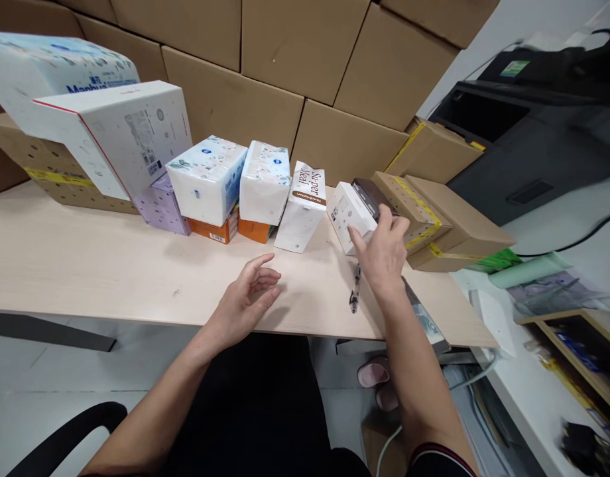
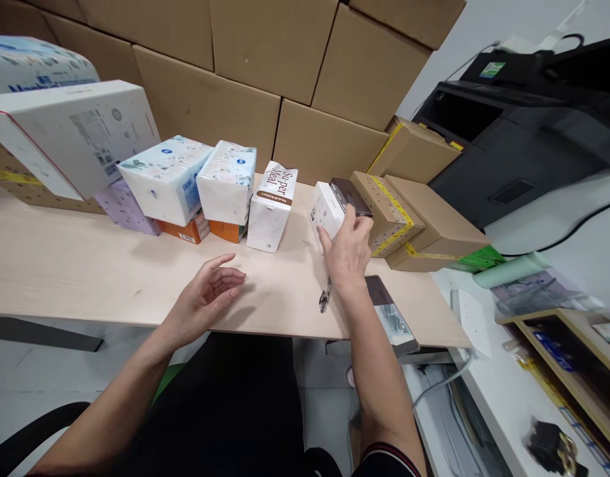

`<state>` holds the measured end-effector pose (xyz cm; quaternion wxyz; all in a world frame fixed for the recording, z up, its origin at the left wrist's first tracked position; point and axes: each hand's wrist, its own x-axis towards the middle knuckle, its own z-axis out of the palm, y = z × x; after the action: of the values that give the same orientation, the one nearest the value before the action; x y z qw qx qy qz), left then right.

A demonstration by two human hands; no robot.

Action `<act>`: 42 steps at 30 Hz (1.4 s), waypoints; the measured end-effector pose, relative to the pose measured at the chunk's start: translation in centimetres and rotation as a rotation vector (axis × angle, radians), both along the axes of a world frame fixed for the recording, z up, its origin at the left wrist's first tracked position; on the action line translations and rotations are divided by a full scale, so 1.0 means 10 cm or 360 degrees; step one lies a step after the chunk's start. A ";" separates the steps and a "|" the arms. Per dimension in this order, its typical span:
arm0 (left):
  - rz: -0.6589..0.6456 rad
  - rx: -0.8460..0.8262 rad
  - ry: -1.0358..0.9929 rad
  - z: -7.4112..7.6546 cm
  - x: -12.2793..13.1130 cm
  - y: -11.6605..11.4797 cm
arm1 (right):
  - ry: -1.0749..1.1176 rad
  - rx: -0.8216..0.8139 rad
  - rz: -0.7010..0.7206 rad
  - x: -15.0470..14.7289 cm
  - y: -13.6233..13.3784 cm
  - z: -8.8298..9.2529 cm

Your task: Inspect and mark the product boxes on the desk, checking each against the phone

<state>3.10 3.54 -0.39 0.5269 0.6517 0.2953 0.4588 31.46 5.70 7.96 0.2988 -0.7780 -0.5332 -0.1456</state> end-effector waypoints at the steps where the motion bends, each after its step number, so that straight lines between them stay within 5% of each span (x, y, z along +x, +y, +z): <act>1: 0.0002 -0.0002 0.0004 0.00 0.00 0.00 | -0.0003 0.0058 0.0146 -0.11 -0.01 0.04; 5: 0.0011 -0.0016 -0.0013 0.00 0.00 0.00 | -0.0108 0.0093 0.0669 -0.63 0.10 0.12; 10: 0.0007 -0.0017 -0.0043 0.02 -0.02 -0.01 | -0.0214 -0.0051 0.0753 -0.92 0.31 0.08; 21: 0.0015 -0.0033 -0.0074 0.02 -0.02 0.01 | 0.0230 -0.0018 0.0467 -0.73 0.38 0.19; 27: 0.0112 -0.0087 -0.0107 0.02 -0.03 0.03 | 0.0541 0.0309 0.0552 -0.24 -0.16 0.04; 34: 0.0267 -0.0101 -0.0066 0.02 0.01 0.03 | 0.1329 0.0507 0.0674 0.04 -0.73 -0.25; 39: 0.0181 -0.0055 -0.0082 0.16 -0.01 0.00 | 0.1679 0.0272 0.0785 -0.10 -0.65 -0.36; 42: 0.0145 -0.0031 -0.0074 0.22 -0.03 -0.01 | 0.1564 0.0149 0.0756 -0.18 -0.58 -0.37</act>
<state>2.76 3.48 1.81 0.5184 0.6217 0.3168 0.4944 29.61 -0.14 4.22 0.5717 -0.5984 -0.4849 0.2828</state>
